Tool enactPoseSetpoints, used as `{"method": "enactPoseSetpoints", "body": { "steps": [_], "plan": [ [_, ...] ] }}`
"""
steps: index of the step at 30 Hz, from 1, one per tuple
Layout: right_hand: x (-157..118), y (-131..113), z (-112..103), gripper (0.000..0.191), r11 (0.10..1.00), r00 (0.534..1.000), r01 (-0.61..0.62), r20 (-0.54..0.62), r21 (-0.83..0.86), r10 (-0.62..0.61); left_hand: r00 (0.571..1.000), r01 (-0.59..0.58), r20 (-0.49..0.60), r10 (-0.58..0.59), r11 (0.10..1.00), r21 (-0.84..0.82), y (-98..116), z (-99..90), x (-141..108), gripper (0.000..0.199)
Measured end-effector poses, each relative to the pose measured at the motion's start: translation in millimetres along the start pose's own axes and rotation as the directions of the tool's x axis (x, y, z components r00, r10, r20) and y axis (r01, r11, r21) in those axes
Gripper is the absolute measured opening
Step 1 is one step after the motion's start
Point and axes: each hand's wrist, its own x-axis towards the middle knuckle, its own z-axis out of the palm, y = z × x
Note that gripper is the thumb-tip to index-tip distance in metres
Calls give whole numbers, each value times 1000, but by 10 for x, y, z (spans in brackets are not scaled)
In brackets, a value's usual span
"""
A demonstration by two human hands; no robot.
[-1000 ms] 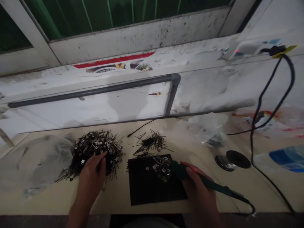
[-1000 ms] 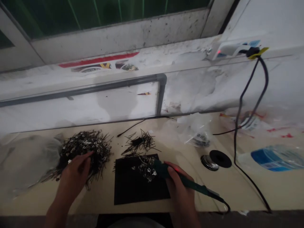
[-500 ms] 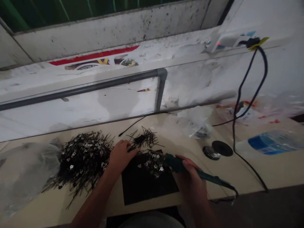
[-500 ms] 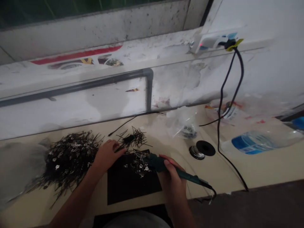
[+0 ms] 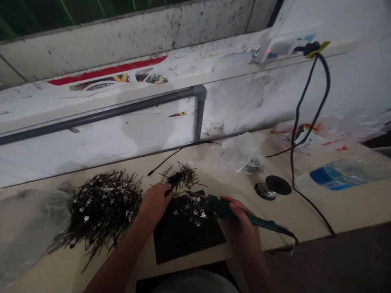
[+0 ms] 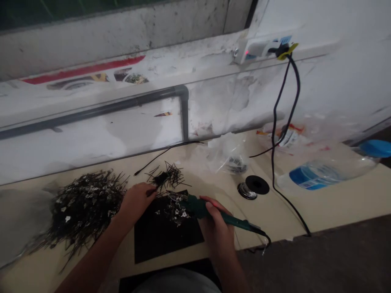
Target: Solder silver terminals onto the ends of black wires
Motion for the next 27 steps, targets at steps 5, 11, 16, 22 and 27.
{"method": "enactPoseSetpoints", "body": {
  "steps": [5,11,16,22,27],
  "plan": [
    [2,-10,6,28,999,999,-33,-20,34,34,1000,17,4,-17,1000,-15,55,45,25,17],
    [12,-43,19,30,997,998,-52,-27,60,54,999,53,0,-53,996,-76,29,43,81,23],
    [-4,-46,31,30,996,998,-63,-27,62,65,999,49,11,-48,991,-126,-12,44,155,24],
    [-8,-56,48,30,996,998,-63,-23,55,65,999,3,40,6,975,-222,-103,25,225,24],
    [10,-64,36,32,996,997,-77,-15,38,77,996,-57,45,77,939,-339,-186,-59,225,19]
  ]
}}
